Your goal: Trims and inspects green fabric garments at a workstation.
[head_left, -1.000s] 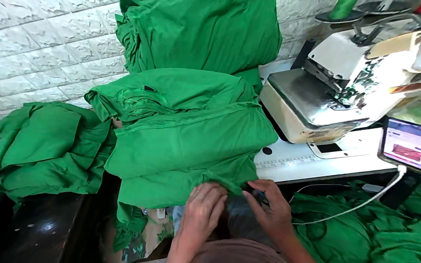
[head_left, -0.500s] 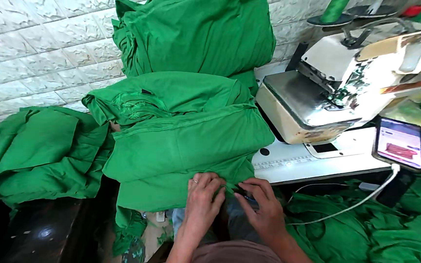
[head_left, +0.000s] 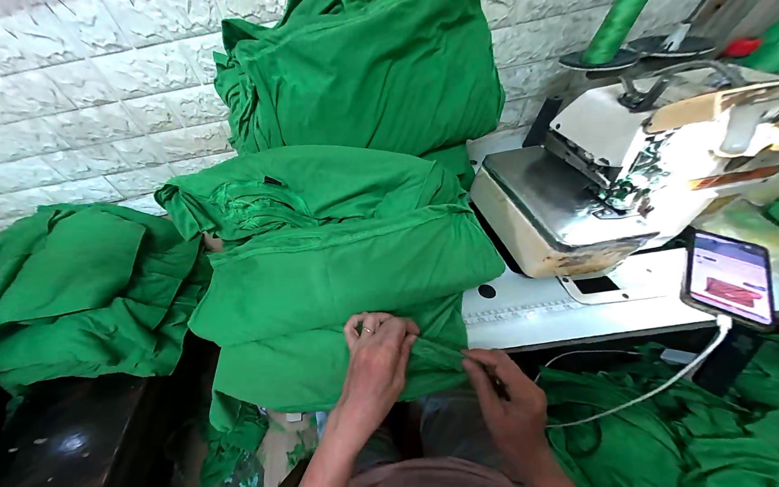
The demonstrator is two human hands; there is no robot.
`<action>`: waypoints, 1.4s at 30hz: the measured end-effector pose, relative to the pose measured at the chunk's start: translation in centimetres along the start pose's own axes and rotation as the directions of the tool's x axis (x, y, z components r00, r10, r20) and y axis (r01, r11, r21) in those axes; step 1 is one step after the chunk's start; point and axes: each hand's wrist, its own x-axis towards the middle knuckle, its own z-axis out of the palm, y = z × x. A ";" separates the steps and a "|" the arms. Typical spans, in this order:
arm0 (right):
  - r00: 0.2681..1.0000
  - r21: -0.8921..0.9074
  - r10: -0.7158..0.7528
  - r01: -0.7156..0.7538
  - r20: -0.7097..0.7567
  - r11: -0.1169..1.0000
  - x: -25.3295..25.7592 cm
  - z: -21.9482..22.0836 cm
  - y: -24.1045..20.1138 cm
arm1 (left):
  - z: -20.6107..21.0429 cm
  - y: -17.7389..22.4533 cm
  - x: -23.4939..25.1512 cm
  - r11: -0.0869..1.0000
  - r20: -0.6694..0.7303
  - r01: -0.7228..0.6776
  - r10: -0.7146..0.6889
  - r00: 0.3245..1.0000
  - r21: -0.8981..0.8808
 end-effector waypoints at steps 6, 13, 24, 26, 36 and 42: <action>0.942 0.102 0.321 -0.330 0.094 0.938 1.7 -1.1 -0.3 | 0.9 1.0 1.0 0.979 -0.002 -0.039 0.040 0.999 0.199; 0.932 0.148 0.342 -0.357 0.118 0.922 1.9 -1.0 -0.4 | 2.4 1.5 0.2 0.998 0.063 0.046 -0.043 0.997 -0.051; 0.893 -0.262 0.378 -0.314 0.244 0.912 3.5 -3.8 -1.4 | -0.6 0.7 1.5 0.925 0.286 0.263 -0.183 0.941 -0.274; 0.904 -0.202 0.342 -0.296 0.257 0.934 4.1 -4.2 -1.9 | -0.5 0.9 1.4 0.936 0.285 0.227 -0.147 0.947 -0.269; 0.819 -0.142 0.299 -0.264 0.489 0.954 4.1 -1.6 -2.1 | -0.7 0.4 1.8 0.956 0.311 0.194 -0.120 0.943 -0.222; 0.822 -0.203 0.284 -0.208 0.494 0.957 4.5 -1.5 -2.0 | -0.5 0.2 1.8 0.922 0.339 0.305 -0.216 0.916 -0.239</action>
